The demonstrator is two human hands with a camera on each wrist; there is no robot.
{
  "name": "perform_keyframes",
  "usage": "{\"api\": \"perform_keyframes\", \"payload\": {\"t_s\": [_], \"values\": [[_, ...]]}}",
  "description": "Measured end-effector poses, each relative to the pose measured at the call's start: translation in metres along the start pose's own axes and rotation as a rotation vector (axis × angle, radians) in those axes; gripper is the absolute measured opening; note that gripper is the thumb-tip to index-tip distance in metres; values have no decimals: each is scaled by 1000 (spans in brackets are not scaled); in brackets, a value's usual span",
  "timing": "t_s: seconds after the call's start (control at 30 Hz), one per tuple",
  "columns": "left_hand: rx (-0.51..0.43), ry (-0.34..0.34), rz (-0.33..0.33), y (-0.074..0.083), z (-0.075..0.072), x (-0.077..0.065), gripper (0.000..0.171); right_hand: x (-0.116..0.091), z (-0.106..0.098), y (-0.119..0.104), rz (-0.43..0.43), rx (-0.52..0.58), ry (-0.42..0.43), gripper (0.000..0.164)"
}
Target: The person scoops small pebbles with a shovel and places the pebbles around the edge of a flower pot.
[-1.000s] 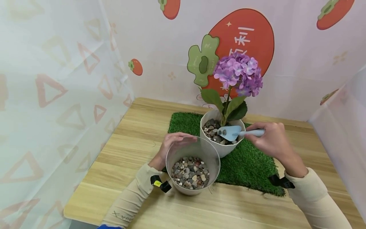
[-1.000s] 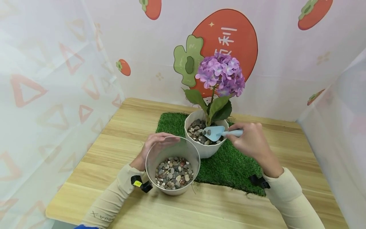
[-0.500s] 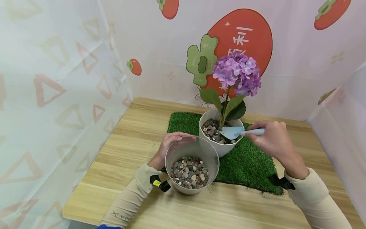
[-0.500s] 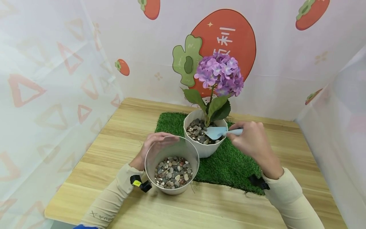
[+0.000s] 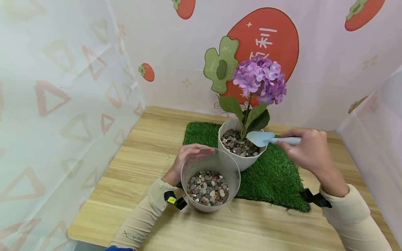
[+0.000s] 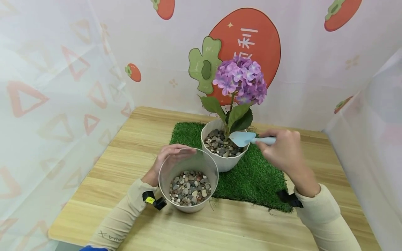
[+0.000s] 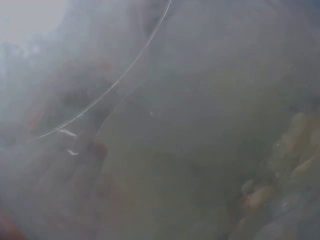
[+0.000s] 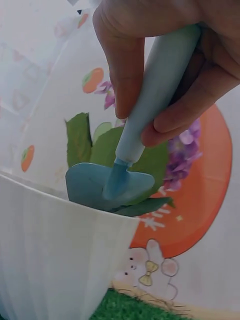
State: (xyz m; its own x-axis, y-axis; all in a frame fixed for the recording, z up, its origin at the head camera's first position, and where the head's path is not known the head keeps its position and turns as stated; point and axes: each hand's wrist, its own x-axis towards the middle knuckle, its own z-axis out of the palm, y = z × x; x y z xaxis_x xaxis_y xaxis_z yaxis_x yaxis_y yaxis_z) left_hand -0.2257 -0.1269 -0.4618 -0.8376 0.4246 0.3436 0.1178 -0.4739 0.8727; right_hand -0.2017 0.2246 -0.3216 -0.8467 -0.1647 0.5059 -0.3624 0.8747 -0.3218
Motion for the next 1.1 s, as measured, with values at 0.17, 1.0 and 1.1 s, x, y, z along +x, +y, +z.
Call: {"api": "perform_keyframes", "payload": {"t_s": [0.17, 1.0, 1.1], "values": [[0, 5, -6, 2, 0, 1, 37, -6, -10, 6, -60, 15, 131, 13], [6, -21, 35, 5, -1, 3, 38, -43, -3, 42, 360, 301, 562, 20], [5, -24, 50, 3, -1, 2, 37, -47, 5, 61, 416, 269, 564, 21]]}}
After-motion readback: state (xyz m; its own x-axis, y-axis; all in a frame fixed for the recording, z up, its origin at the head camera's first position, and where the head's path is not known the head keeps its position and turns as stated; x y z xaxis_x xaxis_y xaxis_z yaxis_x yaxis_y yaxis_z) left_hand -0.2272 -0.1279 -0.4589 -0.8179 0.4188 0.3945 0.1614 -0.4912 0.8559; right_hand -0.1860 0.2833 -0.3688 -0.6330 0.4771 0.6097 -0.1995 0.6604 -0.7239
